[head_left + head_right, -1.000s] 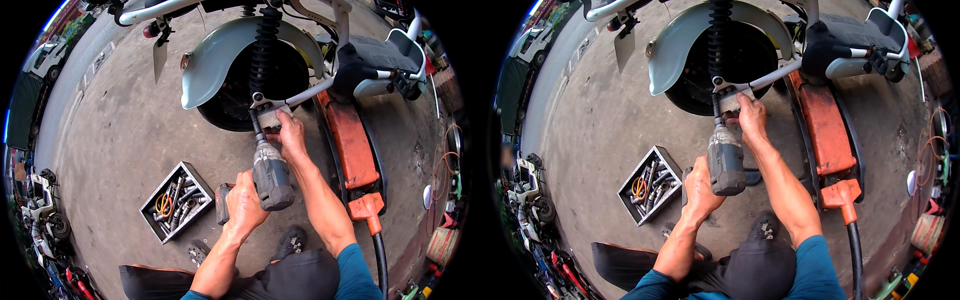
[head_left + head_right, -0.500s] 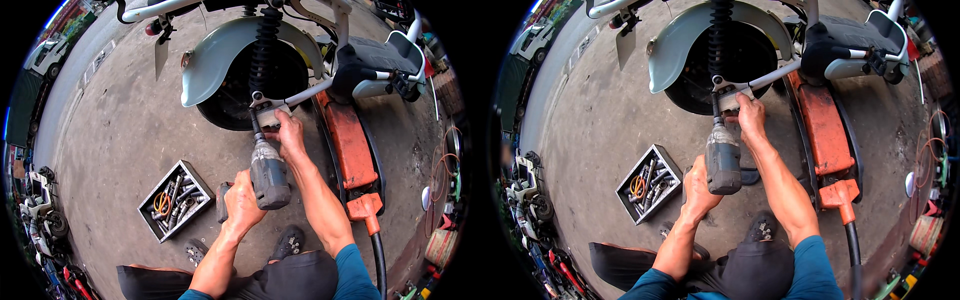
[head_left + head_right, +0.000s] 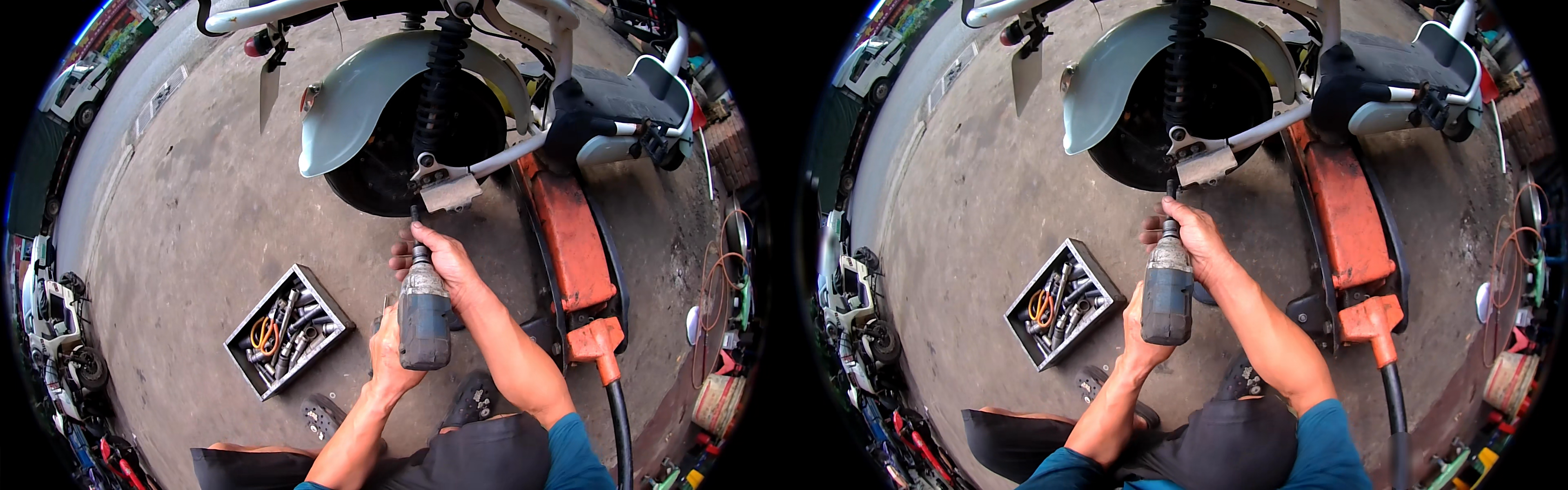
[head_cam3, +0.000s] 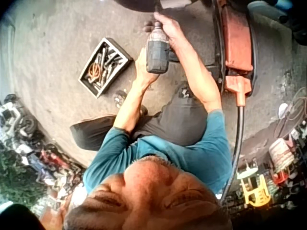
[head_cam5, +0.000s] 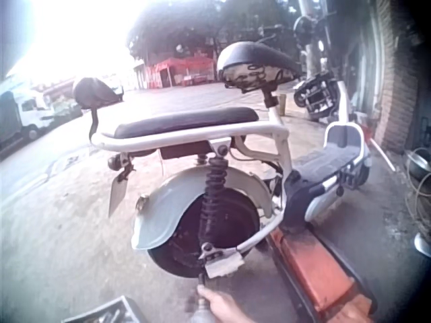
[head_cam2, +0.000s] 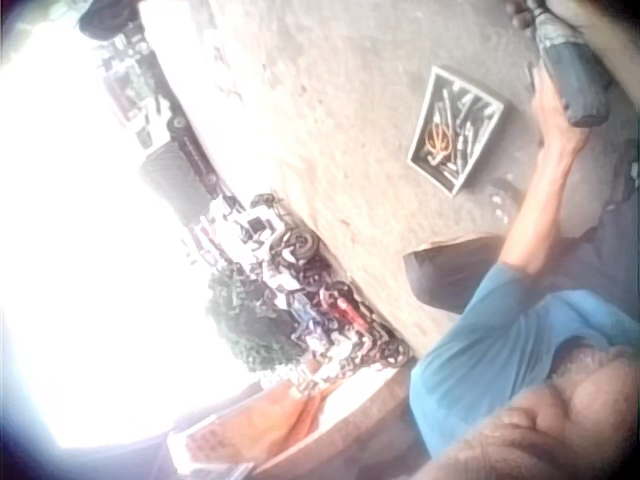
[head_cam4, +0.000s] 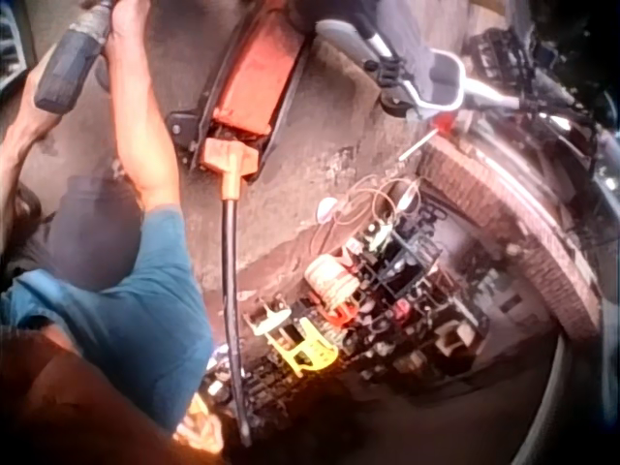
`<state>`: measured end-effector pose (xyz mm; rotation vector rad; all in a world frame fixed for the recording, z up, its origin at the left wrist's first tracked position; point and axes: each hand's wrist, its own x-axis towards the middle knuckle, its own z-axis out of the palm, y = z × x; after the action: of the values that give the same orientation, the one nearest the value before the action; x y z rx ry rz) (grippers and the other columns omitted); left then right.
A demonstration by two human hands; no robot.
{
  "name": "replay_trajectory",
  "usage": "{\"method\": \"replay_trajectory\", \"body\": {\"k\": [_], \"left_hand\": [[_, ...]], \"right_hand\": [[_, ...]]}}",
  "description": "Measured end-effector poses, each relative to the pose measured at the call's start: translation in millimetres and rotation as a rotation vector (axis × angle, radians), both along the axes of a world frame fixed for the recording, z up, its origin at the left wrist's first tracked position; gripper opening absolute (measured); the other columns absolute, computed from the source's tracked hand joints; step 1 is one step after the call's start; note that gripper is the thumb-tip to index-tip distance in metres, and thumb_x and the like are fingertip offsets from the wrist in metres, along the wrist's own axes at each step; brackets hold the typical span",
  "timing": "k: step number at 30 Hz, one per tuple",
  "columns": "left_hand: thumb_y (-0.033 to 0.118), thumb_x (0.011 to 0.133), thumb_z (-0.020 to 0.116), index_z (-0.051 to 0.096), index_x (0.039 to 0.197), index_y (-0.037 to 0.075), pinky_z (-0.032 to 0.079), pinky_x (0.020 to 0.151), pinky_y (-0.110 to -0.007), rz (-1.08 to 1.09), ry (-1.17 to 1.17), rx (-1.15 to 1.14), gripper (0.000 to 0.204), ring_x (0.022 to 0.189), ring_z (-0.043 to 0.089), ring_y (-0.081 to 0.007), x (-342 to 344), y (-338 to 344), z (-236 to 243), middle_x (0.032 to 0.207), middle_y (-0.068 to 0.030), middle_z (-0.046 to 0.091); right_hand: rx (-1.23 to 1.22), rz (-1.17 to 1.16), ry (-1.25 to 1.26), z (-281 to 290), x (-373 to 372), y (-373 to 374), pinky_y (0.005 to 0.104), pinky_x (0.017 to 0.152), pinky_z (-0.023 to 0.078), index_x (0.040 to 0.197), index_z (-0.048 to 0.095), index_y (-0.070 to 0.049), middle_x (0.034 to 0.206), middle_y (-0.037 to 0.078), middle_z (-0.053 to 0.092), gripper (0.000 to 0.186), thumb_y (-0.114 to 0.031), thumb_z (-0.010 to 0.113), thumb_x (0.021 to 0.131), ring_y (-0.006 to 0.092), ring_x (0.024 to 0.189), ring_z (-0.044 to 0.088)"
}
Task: The person repairs a scooter's rear wheel assembly. They use a screwdriver to remove a plastic cover, then a cordless impact wrench to remove bolts and a metal bracket. Finally, they use pliers to remove a cotter pin from the axle.
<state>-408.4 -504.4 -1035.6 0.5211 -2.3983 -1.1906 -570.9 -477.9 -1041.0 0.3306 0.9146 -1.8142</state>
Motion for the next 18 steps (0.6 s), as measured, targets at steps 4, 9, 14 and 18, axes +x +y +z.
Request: {"method": "replay_trajectory", "body": {"k": [4,9,14,18], "left_hand": [[0.000,0.069,0.068,0.063,0.093,0.002,0.052,0.073,-0.038,0.003,-0.085,0.075,0.025,0.084,0.062,-0.0294,25,8,-19,0.092,-0.0138,0.065],[0.011,0.073,0.072,0.062,0.101,0.003,0.053,0.078,-0.039,0.167,-0.448,0.451,0.031,0.085,0.067,-0.0274,55,31,-32,0.094,-0.0148,0.067],[0.013,0.075,0.072,0.063,0.102,0.004,0.052,0.077,-0.043,0.134,-0.378,0.371,0.030,0.086,0.065,-0.0354,62,44,-36,0.095,-0.0174,0.064],[0.001,0.070,0.069,0.064,0.093,0.004,0.052,0.073,-0.037,0.036,-0.064,0.065,0.024,0.083,0.061,-0.0290,41,33,-12,0.092,-0.0106,0.063]], "right_hand": [[0.061,-0.046,-0.136,-32,22,8,0.0379,0.053,0.055,0.104,0.055,0.000,0.077,0.013,0.063,0.030,-0.029,0.058,0.096,0.0247,0.062,0.064],[0.348,0.018,-0.306,-94,63,26,0.0387,0.056,0.055,0.099,0.059,0.000,0.081,0.012,0.065,0.031,-0.030,0.052,0.099,0.0252,0.067,0.065],[0.321,0.045,-0.227,-75,65,39,0.0370,0.058,0.055,0.105,0.059,-0.001,0.086,0.011,0.066,0.032,-0.031,0.051,0.099,0.0234,0.068,0.066],[0.066,0.013,-0.047,-8,42,31,0.0352,0.057,0.056,0.110,0.058,-0.001,0.087,0.013,0.066,0.035,-0.034,0.053,0.099,0.0225,0.068,0.066]]}}
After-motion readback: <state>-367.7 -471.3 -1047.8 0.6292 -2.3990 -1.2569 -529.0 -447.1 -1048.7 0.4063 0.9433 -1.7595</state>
